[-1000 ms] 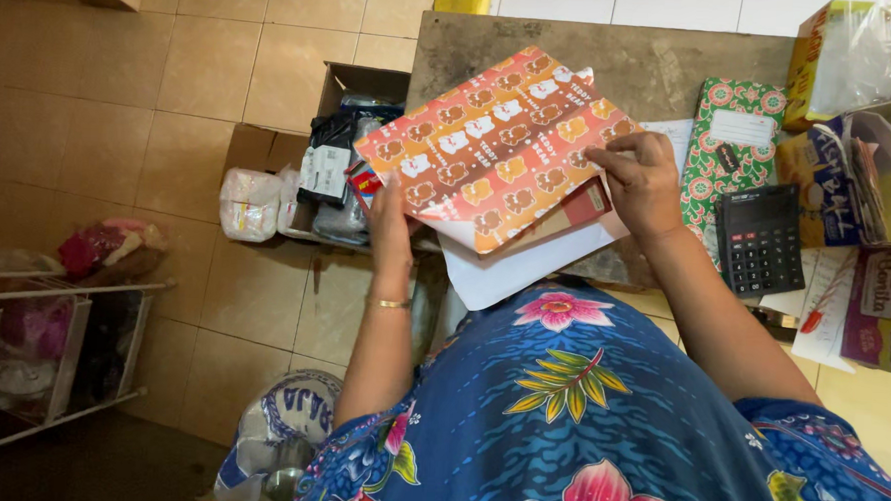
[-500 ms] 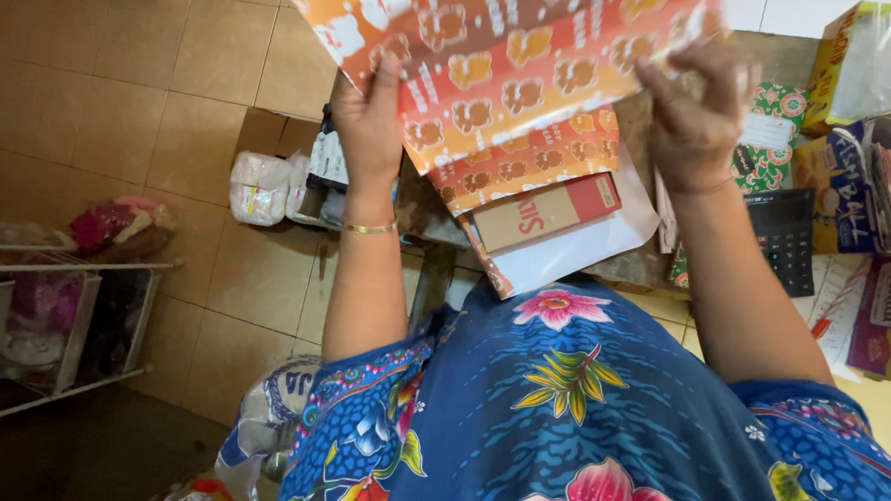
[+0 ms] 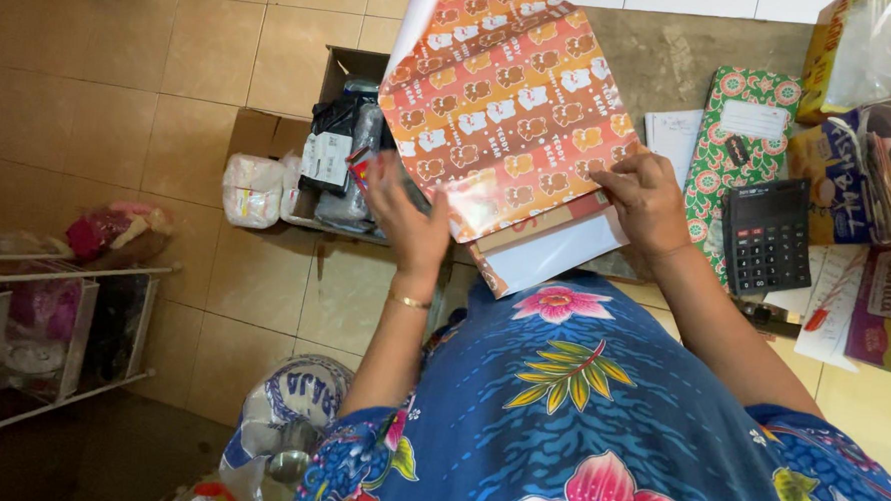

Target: The person places a rectangular box on a sheet of wrapping paper, folds the paper around the box, and secures the folds with tape. The person handles the box, wrapping paper, and tape to complete the wrapping process.

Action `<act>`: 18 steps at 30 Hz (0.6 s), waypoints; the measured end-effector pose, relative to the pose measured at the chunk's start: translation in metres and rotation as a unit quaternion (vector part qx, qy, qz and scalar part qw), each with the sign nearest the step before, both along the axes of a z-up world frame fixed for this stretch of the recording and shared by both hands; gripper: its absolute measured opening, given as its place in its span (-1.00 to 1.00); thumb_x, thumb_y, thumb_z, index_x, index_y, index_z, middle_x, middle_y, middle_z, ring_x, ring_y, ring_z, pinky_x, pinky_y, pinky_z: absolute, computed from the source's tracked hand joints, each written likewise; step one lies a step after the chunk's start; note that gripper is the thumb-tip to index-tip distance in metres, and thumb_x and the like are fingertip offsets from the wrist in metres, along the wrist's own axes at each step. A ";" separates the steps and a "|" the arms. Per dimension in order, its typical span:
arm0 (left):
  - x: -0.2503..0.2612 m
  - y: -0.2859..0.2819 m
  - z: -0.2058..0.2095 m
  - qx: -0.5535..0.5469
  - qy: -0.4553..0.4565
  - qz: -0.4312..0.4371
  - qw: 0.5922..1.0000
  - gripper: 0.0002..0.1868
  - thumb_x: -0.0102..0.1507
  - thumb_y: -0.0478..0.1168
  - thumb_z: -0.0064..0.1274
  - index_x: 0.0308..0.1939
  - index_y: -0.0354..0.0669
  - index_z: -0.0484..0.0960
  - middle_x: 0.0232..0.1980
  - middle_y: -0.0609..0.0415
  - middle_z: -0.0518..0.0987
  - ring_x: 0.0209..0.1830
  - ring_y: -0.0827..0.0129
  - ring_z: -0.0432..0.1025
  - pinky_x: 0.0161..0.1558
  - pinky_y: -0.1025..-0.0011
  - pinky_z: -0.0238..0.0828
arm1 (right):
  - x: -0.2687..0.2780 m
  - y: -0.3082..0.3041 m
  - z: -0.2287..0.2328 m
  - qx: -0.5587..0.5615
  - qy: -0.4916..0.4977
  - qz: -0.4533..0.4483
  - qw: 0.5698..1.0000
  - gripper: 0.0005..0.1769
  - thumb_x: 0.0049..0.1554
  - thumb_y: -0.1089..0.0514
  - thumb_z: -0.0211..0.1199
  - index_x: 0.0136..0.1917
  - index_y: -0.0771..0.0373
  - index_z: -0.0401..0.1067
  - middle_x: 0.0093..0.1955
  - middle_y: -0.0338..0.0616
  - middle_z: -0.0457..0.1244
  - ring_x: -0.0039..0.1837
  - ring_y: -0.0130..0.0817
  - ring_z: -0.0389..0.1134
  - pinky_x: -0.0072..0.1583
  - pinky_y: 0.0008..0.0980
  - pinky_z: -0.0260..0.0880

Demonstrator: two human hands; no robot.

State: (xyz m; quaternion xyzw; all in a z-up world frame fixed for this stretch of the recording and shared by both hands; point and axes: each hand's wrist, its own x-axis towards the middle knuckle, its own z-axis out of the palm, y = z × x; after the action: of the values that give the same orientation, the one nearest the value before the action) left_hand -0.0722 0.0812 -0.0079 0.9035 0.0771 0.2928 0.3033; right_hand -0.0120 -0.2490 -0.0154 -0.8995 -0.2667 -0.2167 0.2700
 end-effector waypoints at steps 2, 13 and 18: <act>-0.006 -0.013 0.020 0.142 0.016 -0.081 0.986 -0.34 0.22 -0.06 0.22 0.33 -0.22 0.36 0.40 -0.24 0.41 0.55 -0.08 0.08 0.50 -0.31 -0.36 | -0.004 0.000 0.000 -0.004 0.009 -0.006 1.000 -0.63 0.04 0.33 0.47 0.11 0.02 0.65 0.08 -0.13 0.31 0.20 -0.10 0.33 0.19 -0.22 0.44; 0.025 -0.063 0.035 0.235 0.118 -0.227 0.938 -0.63 0.34 -0.21 0.10 0.24 -0.15 0.60 0.09 -0.02 0.64 0.19 0.11 0.50 0.55 -0.29 -0.07 | 0.018 0.012 0.036 0.027 0.014 0.007 1.000 -0.70 0.11 0.34 0.42 0.11 0.10 0.63 0.08 -0.12 0.31 0.20 -0.07 0.30 0.23 -0.18 0.38; 0.033 -0.054 0.018 0.214 0.126 -0.251 0.936 -0.65 0.23 -0.25 0.06 0.10 -0.19 0.63 0.06 -0.11 0.66 0.10 0.07 0.53 0.34 -0.17 0.12 | 0.005 0.018 0.045 0.026 -0.071 -0.018 0.997 -0.74 0.14 0.30 0.42 0.10 0.13 0.53 0.20 -0.06 0.29 0.26 -0.04 0.28 0.26 -0.13 0.34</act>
State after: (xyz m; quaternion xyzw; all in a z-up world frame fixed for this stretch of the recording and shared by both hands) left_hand -0.0392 0.0268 0.0105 0.9665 -0.1787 0.1011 0.1542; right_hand -0.0068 -0.2312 0.0293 -0.8790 -0.2635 -0.2918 0.2698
